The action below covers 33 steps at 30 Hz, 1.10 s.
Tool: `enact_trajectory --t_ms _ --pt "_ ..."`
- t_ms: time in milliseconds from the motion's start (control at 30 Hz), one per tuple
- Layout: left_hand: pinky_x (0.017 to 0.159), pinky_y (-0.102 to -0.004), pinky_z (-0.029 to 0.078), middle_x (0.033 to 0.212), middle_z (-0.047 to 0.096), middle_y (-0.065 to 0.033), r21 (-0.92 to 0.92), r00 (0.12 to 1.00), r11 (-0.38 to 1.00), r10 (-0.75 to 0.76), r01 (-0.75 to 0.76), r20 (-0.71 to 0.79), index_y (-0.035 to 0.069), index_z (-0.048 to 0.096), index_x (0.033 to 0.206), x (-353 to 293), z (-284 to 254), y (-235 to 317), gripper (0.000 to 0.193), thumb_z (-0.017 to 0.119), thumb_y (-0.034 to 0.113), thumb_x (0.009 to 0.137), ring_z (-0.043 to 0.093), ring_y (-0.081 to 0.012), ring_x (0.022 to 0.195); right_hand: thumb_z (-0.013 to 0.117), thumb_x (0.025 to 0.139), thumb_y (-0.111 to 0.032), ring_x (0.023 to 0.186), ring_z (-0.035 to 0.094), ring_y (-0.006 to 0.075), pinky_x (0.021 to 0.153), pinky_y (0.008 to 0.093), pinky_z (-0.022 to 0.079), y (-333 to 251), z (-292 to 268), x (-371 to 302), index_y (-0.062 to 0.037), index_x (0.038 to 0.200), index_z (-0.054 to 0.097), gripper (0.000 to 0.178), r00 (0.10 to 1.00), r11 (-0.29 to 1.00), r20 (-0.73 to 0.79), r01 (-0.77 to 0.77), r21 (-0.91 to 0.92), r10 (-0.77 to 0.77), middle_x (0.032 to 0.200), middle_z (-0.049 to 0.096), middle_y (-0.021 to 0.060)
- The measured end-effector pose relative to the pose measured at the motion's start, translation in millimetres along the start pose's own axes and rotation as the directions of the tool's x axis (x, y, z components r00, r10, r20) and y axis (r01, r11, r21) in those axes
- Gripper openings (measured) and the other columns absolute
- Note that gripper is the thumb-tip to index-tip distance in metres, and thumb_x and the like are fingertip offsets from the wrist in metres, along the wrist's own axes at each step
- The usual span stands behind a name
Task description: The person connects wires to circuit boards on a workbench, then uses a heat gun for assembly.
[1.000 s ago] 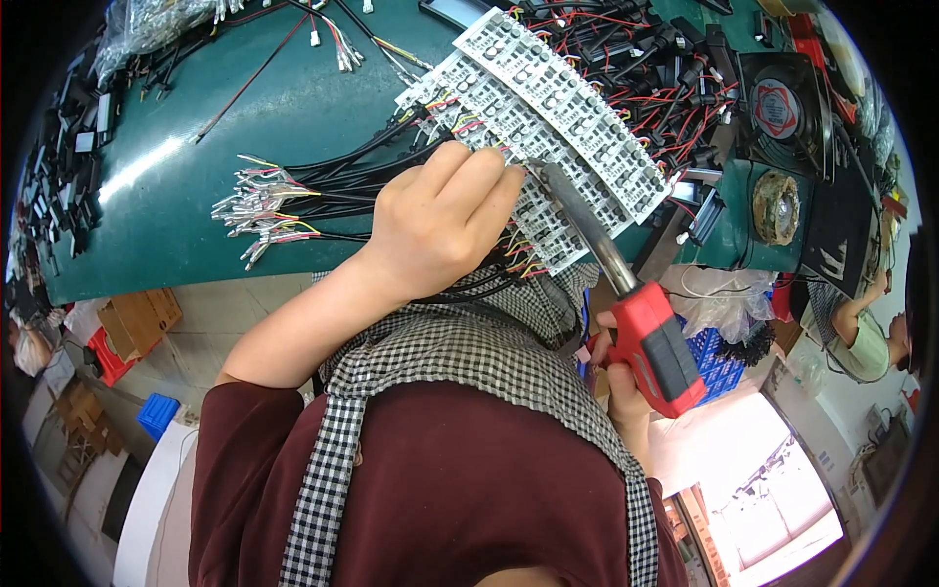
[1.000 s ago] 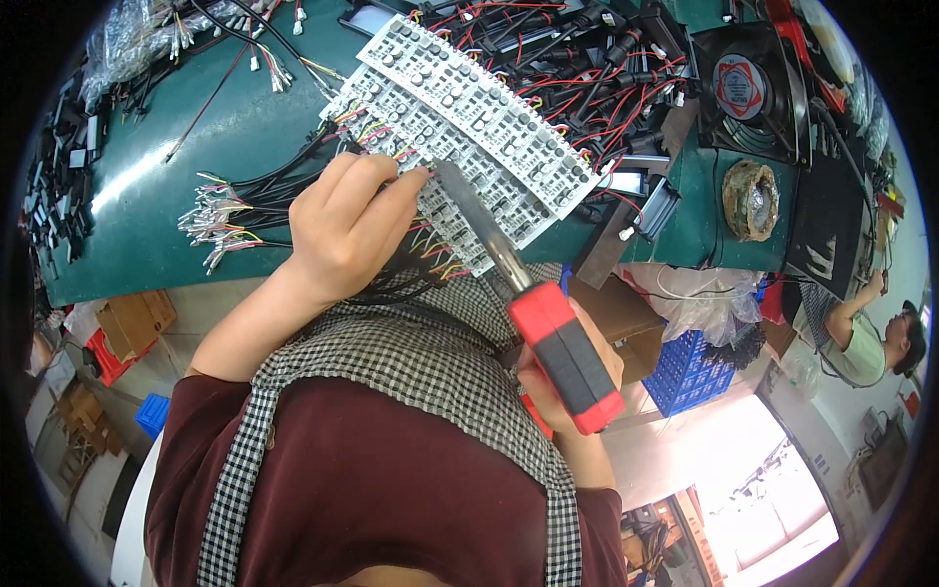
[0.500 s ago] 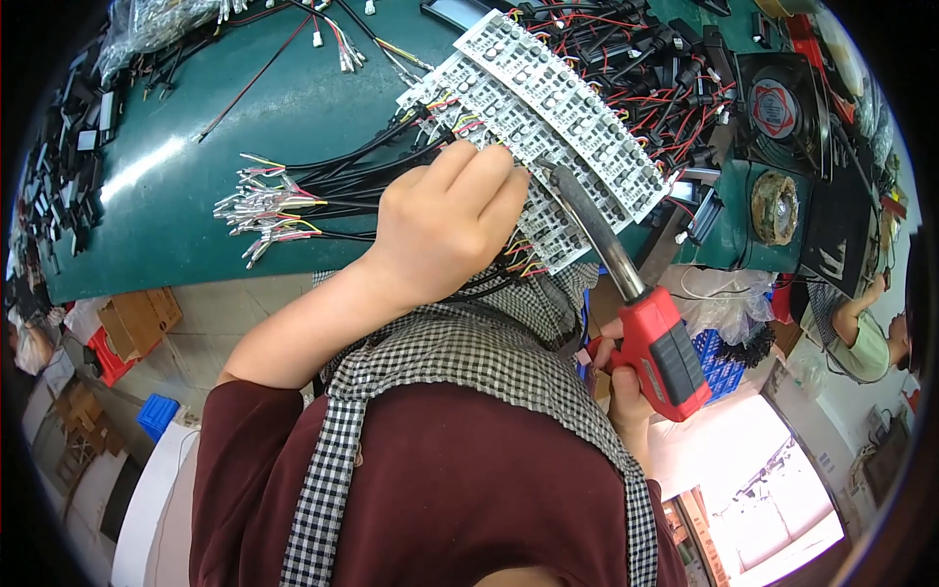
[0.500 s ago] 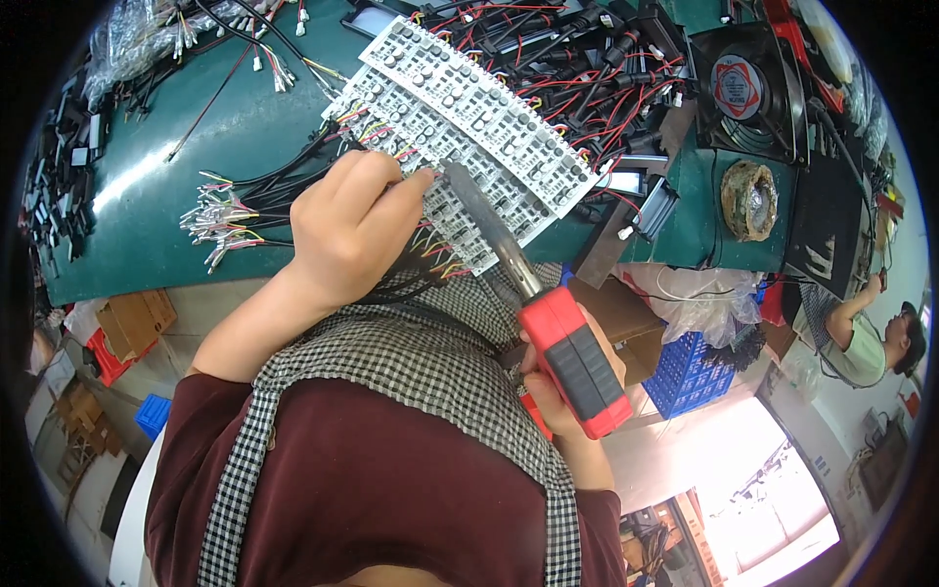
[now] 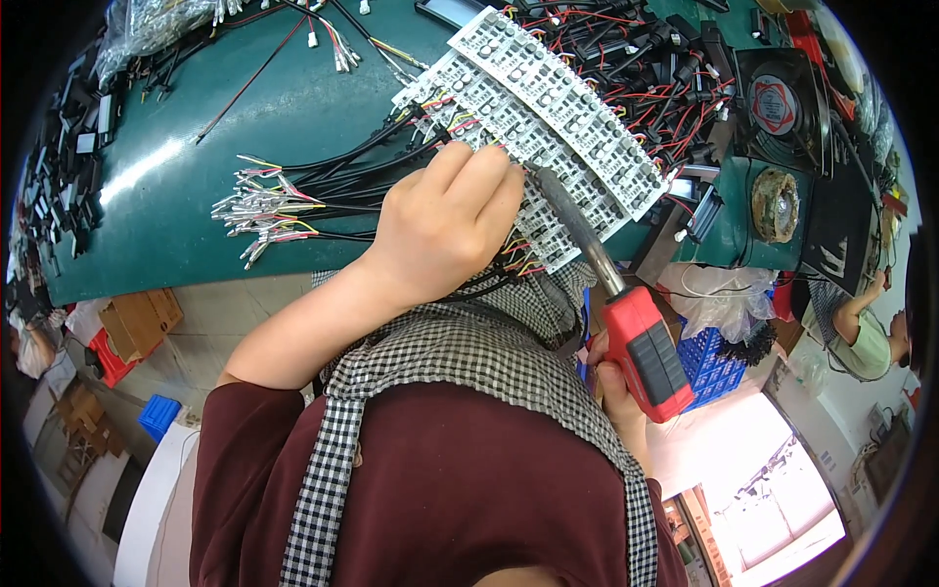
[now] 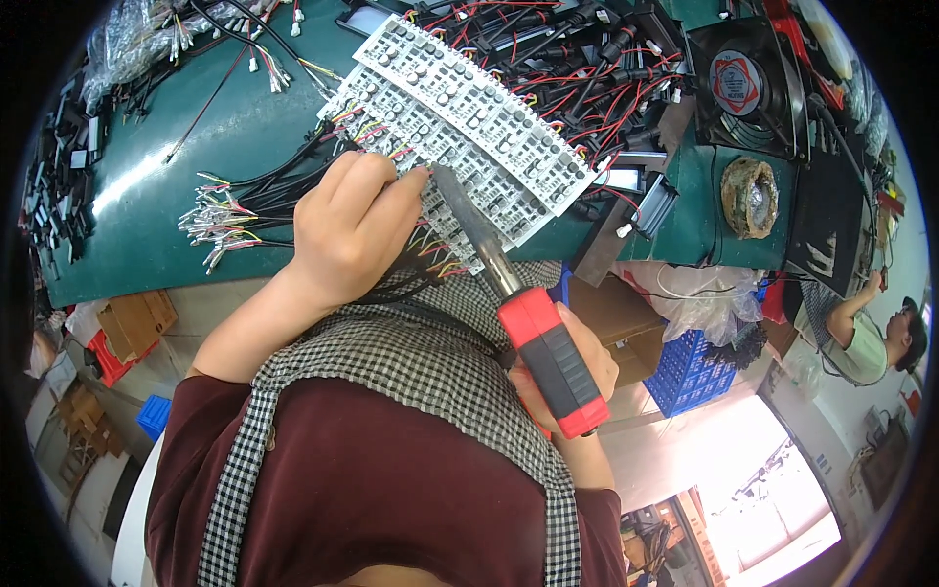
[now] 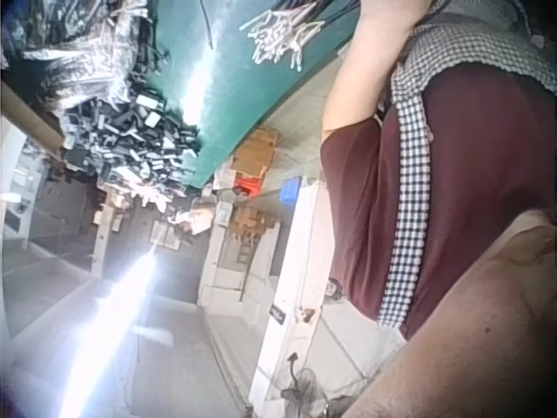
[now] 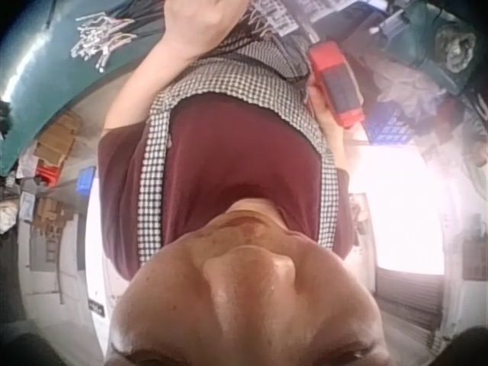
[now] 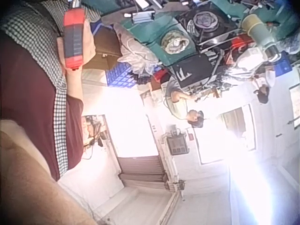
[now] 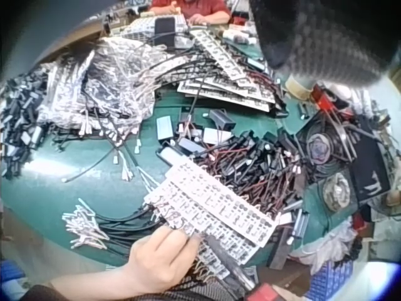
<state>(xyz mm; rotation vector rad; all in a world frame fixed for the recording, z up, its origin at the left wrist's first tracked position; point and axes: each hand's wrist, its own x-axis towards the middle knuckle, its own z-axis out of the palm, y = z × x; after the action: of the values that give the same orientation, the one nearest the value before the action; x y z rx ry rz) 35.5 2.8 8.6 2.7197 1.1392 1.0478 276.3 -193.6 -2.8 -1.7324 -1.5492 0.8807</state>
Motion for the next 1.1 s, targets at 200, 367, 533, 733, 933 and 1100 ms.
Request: enact_trajectory --t_ms 200,367,533,733,933,1100 --pt "0.045 -0.0210 0.041 0.078 0.048 -0.0025 -0.001 1.000 1.000 -0.008 0.008 0.007 0.001 0.060 0.079 0 0 0 0.017 0.060 0.007 0.063 0.050 -0.0136 0.066 0.072 0.059 -0.012 0.080 0.068 0.0255 0.073 0.0317 0.052 -21 -8 5 0.0032 0.116 0.054 0.062 0.988 0.990 0.056 -0.141 -0.008 0.141 0.097 0.067 0.0112" --pt "0.044 -0.0211 0.040 0.078 0.048 -0.0024 0.006 1.000 1.000 0.000 0.000 -0.001 0.002 0.060 0.080 1 0 1 0.018 0.059 0.007 0.063 0.050 -0.0129 0.065 0.073 0.065 -0.019 0.063 0.063 0.0175 0.067 0.0280 0.049 -48 -5 23 0.0072 0.117 0.050 0.062 0.984 0.910 0.019 -0.171 0.378 0.177 0.072 0.064 0.0052" --pt "0.046 -0.0216 0.040 0.081 0.051 -0.0022 0.030 0.997 0.998 -0.052 0.050 0.059 0.002 0.062 0.083 0 -5 5 0.019 0.061 0.008 0.065 0.051 -0.0121 0.065 0.074 0.072 -0.033 0.061 0.060 0.0151 0.066 0.0269 0.048 -49 -4 21 0.0071 0.115 0.051 0.063 0.976 0.857 0.016 -0.198 0.475 0.217 0.067 0.061 0.0046" --pt "0.051 -0.0230 0.045 0.086 0.053 -0.0045 -0.039 1.000 0.999 -0.012 0.011 -0.008 0.000 0.062 0.088 -3 -3 0 0.021 0.062 0.006 0.067 0.053 -0.0146 0.068 0.077 0.069 -0.035 0.076 0.066 0.0234 0.074 0.0313 0.051 -12 -1 1 0.0027 0.117 0.053 0.066 0.997 0.985 -0.028 -0.063 0.160 0.068 0.088 0.066 0.0123" --pt "0.056 -0.0303 0.045 0.083 0.052 -0.0100 -0.139 0.995 0.986 -0.083 0.090 0.050 -0.004 0.063 0.090 -1 -5 6 0.027 0.065 -0.003 0.064 0.054 -0.0219 0.066 0.082 0.062 -0.028 0.087 0.066 0.0291 0.077 0.0348 0.052 -34 5 20 0.0010 0.117 0.054 0.068 0.999 0.998 -0.031 -0.008 0.055 0.010 0.103 0.065 0.0153" --pt "0.056 -0.0304 0.046 0.083 0.052 -0.0099 -0.133 0.993 0.986 -0.090 0.099 0.072 -0.004 0.063 0.091 0 -6 7 0.027 0.065 -0.003 0.063 0.054 -0.0223 0.067 0.082 0.062 -0.028 0.084 0.067 0.0283 0.077 0.0346 0.052 -29 1 11 0.0015 0.117 0.054 0.068 0.998 1.000 -0.061 0.003 0.020 -0.002 0.097 0.066 0.0142"
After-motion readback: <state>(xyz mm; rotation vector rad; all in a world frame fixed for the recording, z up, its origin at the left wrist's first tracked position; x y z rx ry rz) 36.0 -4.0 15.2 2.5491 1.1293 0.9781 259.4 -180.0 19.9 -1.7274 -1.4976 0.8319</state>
